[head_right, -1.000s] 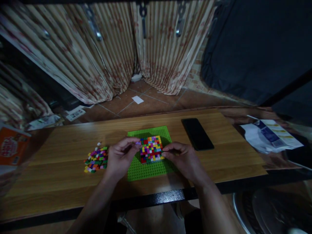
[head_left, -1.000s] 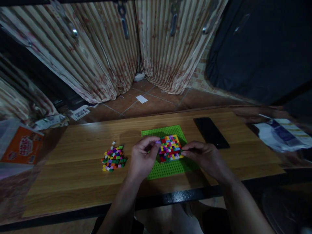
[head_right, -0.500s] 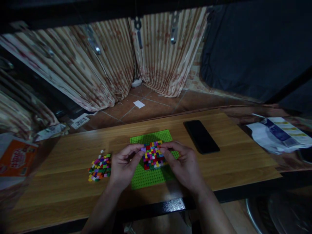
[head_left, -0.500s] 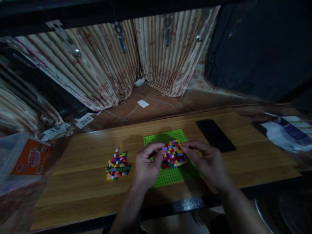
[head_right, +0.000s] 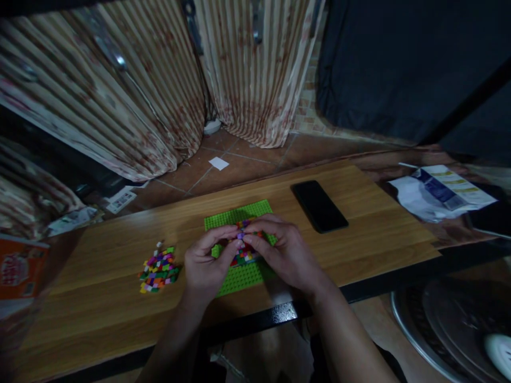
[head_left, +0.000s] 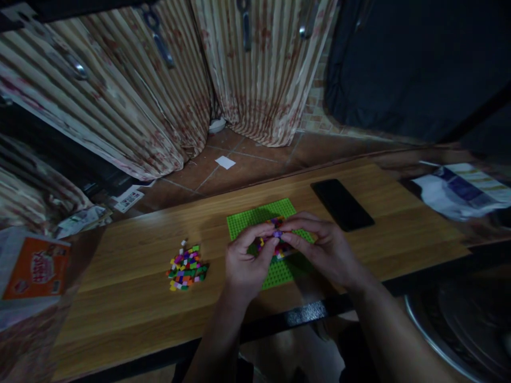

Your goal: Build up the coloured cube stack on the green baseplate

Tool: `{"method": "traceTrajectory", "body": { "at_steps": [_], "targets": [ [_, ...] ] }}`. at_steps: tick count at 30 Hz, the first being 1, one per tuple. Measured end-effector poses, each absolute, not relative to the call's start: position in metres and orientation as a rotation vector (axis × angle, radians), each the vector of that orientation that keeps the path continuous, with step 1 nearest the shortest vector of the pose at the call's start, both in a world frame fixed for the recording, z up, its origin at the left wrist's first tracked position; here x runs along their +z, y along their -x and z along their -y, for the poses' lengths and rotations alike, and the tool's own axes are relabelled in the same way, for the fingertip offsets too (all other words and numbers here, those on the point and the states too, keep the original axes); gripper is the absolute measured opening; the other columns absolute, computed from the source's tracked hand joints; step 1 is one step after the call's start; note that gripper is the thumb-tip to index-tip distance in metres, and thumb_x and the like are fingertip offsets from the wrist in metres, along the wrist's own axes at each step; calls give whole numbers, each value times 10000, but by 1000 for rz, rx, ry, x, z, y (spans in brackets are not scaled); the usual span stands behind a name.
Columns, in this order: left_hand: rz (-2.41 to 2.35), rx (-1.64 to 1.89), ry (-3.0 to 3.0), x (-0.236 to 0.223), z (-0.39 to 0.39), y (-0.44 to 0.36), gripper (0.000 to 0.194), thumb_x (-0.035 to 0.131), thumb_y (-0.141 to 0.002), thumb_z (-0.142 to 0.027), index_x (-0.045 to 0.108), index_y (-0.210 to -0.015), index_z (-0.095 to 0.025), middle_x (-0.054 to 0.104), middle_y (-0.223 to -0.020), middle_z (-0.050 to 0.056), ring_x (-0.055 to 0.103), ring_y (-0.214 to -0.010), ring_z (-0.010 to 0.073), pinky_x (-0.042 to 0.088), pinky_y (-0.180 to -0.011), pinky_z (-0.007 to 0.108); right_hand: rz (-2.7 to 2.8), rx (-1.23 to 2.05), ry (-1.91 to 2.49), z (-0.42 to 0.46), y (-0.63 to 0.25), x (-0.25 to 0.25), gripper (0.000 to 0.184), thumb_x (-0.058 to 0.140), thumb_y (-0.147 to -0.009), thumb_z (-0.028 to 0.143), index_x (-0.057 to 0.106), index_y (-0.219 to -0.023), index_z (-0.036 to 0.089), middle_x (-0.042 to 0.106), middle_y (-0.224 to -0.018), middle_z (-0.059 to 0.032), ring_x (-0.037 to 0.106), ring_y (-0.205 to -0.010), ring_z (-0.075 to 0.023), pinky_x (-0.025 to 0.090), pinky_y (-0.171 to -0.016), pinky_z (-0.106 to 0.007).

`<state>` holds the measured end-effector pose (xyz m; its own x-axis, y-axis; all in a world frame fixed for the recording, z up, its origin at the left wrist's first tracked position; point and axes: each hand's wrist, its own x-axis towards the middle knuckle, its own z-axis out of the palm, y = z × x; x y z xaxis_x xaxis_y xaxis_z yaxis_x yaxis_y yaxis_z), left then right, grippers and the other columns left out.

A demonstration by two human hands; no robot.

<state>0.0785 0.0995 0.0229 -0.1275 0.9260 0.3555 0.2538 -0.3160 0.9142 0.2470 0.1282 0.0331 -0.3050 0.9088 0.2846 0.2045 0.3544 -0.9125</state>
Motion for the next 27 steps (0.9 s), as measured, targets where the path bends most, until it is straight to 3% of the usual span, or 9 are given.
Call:
{"method": "traceTrajectory", "body": {
  "at_steps": [8,12,18,27],
  "targets": [
    [-1453,1444,-1779,23,-99,-79,210,687,-842,-186,722,-1047,-218,756,-959,45,685,-968,200,535,-919,358,1695,1025,1052,-134,-271,33,217,742,-831,470,789,-863,260,703,-1008,-46,660,-988,-212,520,-909,-363],
    [-1597,1432,-1752,24,-102,-70,279,671,-829,-181,698,-1103,-221,717,-1100,58,635,-1098,239,484,-1003,417,1730,1044,1119,-135,-281,26,245,762,-793,513,805,-847,277,700,-1074,-55,642,-1084,-240,499,-985,-412],
    [-1621,1328,-1825,16,-105,-72,357,673,-826,-196,654,-1181,-240,614,-1325,81,545,-1260,276,413,-1091,481,1886,1048,1081,-133,-276,15,135,731,-846,418,791,-865,298,663,-1162,-36,621,-1141,-232,470,-1022,-432],
    [-1608,1259,-1852,10,-105,-80,452,726,-770,-184,634,-1211,-224,569,-1365,109,503,-1306,301,391,-1119,513,1899,1022,1127,-132,-270,20,93,710,-857,338,748,-852,254,643,-1180,-51,624,-1128,-229,444,-1033,-430]
  ]
}}
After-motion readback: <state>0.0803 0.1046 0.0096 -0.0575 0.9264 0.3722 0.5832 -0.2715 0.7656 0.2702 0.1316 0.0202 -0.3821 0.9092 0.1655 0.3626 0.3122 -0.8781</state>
